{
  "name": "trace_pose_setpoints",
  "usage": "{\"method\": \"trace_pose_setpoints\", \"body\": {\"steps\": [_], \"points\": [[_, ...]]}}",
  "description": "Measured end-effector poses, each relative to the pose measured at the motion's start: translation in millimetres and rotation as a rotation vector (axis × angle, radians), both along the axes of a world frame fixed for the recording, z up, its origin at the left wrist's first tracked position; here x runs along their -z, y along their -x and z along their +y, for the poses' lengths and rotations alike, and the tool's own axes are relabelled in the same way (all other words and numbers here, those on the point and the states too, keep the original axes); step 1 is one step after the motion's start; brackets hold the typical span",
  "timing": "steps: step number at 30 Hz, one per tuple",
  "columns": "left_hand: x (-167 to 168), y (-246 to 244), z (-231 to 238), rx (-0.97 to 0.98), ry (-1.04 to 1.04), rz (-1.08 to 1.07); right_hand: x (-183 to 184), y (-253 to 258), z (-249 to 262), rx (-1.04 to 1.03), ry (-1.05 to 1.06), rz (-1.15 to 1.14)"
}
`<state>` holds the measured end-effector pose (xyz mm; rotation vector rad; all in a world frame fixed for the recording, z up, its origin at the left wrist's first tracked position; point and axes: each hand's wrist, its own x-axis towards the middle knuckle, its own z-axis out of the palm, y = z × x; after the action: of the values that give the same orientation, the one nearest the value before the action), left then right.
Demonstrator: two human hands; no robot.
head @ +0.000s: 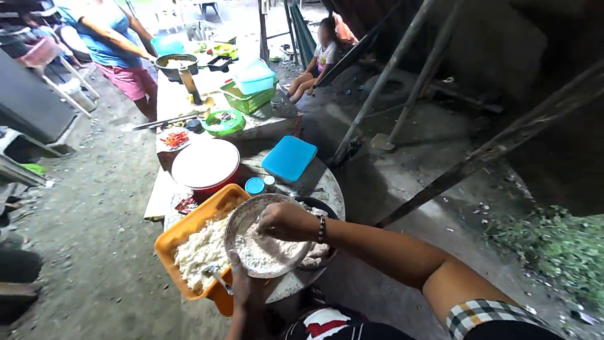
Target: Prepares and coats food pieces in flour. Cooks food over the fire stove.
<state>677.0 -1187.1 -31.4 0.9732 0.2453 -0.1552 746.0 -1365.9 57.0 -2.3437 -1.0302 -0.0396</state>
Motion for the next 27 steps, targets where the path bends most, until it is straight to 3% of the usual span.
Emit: {"method": "trace_pose_setpoints", "body": {"steps": [5,9,14,20,24,27], "points": [[-11,5,0,0.026,0.055,-0.017,-41,-13,-10,0.014,-0.003,0.319],[-21,12,-1,0.061,0.058,-0.033,-37,-29,-11,-0.011,0.148,0.44],[-28,18,-3,0.063,0.038,-0.013,-18,-42,-5,0.127,0.255,0.315],[-22,18,0,0.088,0.049,-0.014,1,-31,-5,0.296,0.211,-0.058],[-23,16,0,0.086,0.044,0.048,-2,-19,-9,0.071,0.145,-0.094],[-22,14,-1,0.102,0.032,0.069,-4,-11,-2,-0.076,0.237,-0.026]]}}
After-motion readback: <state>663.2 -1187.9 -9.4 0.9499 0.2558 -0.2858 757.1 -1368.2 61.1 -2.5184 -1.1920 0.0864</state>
